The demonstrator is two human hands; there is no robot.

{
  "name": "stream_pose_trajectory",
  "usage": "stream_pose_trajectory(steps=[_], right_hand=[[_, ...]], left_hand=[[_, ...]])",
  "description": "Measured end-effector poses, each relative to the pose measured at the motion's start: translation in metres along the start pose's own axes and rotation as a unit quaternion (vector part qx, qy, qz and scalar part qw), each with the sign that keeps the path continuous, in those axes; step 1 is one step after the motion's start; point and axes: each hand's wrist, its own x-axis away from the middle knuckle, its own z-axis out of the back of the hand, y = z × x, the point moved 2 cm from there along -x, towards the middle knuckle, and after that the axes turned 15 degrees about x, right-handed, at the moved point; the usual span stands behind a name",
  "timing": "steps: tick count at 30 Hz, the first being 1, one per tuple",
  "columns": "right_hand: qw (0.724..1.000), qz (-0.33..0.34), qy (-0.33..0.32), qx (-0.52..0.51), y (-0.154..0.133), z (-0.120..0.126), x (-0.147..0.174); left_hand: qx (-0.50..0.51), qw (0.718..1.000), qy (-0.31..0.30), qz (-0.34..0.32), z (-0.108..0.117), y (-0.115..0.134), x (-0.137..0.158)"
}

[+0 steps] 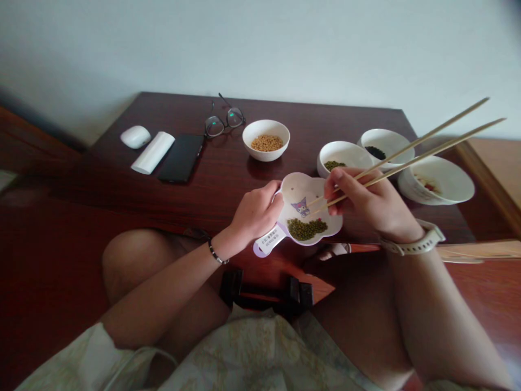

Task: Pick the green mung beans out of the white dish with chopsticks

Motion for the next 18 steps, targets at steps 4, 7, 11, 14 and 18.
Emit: stream_pose_trajectory(steps=[4, 7, 11, 14, 18], right_hand=[[0.993, 0.031, -0.115, -0.006, 0.0018, -0.0074, 0.0031], [0.989, 0.045, -0.137, 0.027, 0.0002, -0.0076, 0.0036], [0.985, 0.060, -0.150, 0.064, -0.0032, -0.0066, 0.0044], [0.979, 0.070, -0.169, 0.087, -0.0039, -0.0067, 0.0060], [0.978, 0.072, -0.163, 0.111, -0.0037, -0.0080, 0.0065]], left_hand=[[0.004, 1.000, 0.000, -0.003, 0.0001, 0.0005, 0.0000], [0.004, 1.000, 0.000, 0.001, 0.0001, 0.0012, -0.0001], [0.009, 1.000, 0.003, -0.002, 0.0000, 0.0013, -0.0001], [0.013, 1.000, 0.004, -0.004, -0.0001, 0.0007, 0.0001], [0.019, 1.000, 0.006, -0.001, -0.0002, 0.0003, 0.0005]])
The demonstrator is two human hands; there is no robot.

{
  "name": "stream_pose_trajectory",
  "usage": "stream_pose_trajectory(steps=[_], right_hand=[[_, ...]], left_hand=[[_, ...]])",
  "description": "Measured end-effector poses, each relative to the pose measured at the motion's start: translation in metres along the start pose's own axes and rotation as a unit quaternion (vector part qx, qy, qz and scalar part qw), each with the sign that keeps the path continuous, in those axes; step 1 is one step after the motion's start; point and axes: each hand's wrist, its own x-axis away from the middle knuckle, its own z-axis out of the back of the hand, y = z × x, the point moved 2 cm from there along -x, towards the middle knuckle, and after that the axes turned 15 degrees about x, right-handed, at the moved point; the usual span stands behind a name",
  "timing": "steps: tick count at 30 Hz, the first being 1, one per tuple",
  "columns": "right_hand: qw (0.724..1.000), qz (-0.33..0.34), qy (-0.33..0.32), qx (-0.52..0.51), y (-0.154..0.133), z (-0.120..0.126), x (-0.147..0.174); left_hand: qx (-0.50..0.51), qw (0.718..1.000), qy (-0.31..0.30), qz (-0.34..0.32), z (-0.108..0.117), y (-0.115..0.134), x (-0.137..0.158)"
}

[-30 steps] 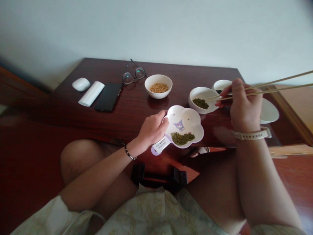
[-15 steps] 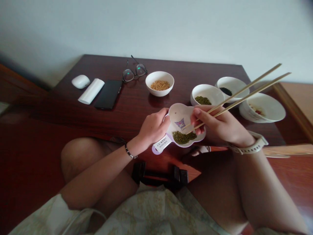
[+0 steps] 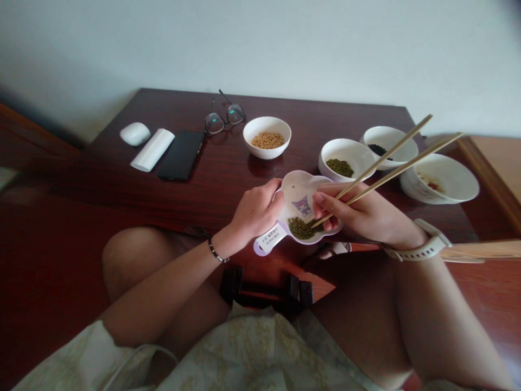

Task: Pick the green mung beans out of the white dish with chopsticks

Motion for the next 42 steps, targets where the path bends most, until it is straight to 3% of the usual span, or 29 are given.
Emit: stream_pose_trajectory(steps=[7, 13, 19, 28, 38, 42], right_hand=[[0.999, -0.004, 0.028, 0.023, -0.002, 0.000, -0.001], [0.998, -0.007, -0.011, -0.054, -0.003, -0.002, 0.001], [0.999, -0.003, -0.029, -0.032, -0.005, -0.011, -0.001], [1.000, -0.006, -0.003, -0.008, -0.007, -0.012, -0.002], [0.998, 0.000, 0.036, -0.057, -0.014, -0.005, -0.001], [0.997, 0.002, 0.013, -0.075, -0.015, -0.007, 0.000]], left_hand=[[-0.003, 1.000, 0.001, 0.010, -0.001, 0.000, 0.000], [-0.006, 1.000, 0.000, 0.003, -0.001, 0.000, -0.001], [-0.013, 1.000, 0.002, 0.006, -0.001, 0.000, 0.000], [-0.016, 1.000, 0.001, 0.001, -0.001, 0.002, 0.000], [-0.015, 1.000, 0.003, -0.008, 0.000, 0.002, 0.000], [-0.012, 1.000, 0.000, -0.007, -0.001, 0.001, 0.000]])
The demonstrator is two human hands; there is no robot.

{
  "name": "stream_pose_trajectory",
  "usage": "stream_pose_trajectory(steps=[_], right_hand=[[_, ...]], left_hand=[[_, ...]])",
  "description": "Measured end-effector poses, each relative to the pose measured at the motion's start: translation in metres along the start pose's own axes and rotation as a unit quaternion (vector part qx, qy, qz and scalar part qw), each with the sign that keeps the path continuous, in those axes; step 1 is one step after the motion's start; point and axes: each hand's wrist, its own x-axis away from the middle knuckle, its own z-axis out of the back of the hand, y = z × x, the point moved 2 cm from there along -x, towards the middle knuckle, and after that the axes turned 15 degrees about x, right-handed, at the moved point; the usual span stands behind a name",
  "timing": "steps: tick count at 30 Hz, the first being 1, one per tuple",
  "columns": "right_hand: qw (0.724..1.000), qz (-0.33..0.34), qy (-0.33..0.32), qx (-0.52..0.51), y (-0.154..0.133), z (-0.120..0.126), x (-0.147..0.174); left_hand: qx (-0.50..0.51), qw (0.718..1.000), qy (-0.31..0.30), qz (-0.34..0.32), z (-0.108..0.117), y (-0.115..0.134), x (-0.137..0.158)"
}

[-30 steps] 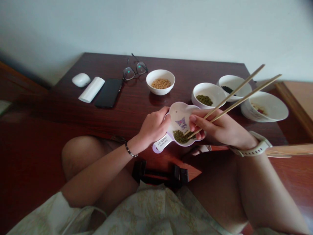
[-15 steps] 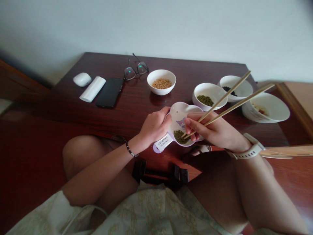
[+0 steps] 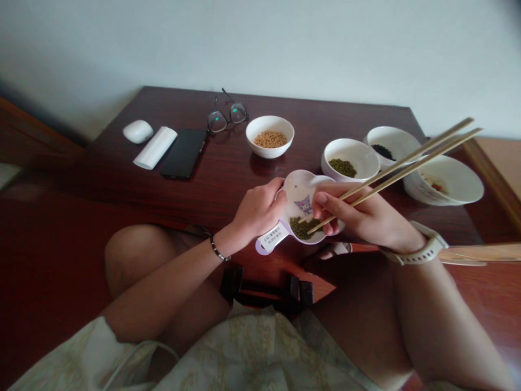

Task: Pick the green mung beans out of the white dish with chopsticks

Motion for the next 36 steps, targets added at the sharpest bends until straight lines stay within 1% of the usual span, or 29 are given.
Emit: stream_pose_trajectory(steps=[4, 9, 14, 20, 25, 36], right_hand=[[1.000, 0.013, -0.027, -0.006, -0.003, -0.005, -0.002], [0.998, 0.038, -0.016, 0.040, -0.001, -0.010, -0.005], [0.998, 0.020, 0.008, 0.067, 0.006, -0.010, -0.005], [0.997, 0.008, 0.033, 0.071, 0.004, -0.008, -0.005], [0.998, 0.001, 0.036, 0.043, 0.005, -0.007, -0.006], [0.996, 0.007, 0.038, 0.076, 0.007, -0.007, -0.006]], left_hand=[[0.002, 1.000, 0.001, 0.000, 0.000, 0.000, 0.000], [0.012, 1.000, 0.000, 0.005, 0.000, 0.001, 0.000], [0.006, 1.000, 0.000, 0.001, 0.001, 0.001, 0.000], [-0.002, 1.000, 0.002, -0.001, 0.001, 0.001, 0.001], [-0.008, 1.000, -0.002, -0.002, 0.001, 0.001, 0.001], [-0.010, 1.000, 0.000, 0.001, 0.000, 0.001, 0.001]])
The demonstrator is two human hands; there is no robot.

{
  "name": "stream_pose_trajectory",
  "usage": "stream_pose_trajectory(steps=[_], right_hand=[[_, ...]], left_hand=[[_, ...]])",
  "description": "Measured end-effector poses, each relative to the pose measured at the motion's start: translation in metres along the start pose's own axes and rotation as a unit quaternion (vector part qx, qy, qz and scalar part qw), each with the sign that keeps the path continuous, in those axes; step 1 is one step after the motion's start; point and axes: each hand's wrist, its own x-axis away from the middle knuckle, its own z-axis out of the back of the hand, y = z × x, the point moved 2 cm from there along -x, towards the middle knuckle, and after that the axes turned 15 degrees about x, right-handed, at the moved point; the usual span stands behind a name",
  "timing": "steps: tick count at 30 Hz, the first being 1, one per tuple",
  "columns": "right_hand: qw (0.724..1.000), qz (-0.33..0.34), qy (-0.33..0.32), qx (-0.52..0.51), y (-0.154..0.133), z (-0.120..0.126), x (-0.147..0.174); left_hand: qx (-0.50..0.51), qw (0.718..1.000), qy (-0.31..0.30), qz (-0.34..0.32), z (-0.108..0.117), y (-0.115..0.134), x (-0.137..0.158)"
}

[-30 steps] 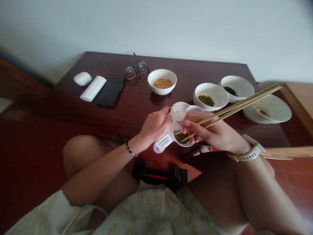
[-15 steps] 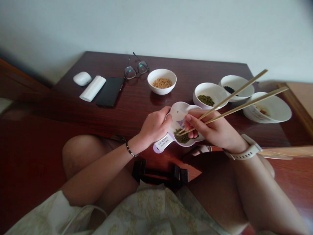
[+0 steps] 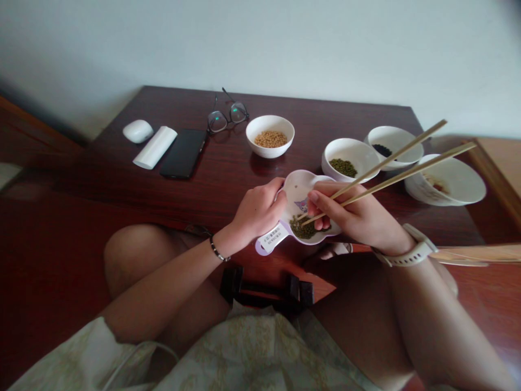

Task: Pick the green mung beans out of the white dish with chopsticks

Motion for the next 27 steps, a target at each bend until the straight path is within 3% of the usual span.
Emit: stream_pose_trajectory(steps=[27], right_hand=[[1.000, -0.006, 0.000, 0.015, -0.0013, 0.0004, -0.0001]], left_hand=[[-0.011, 1.000, -0.002, -0.007, 0.0000, -0.0004, -0.0010]])
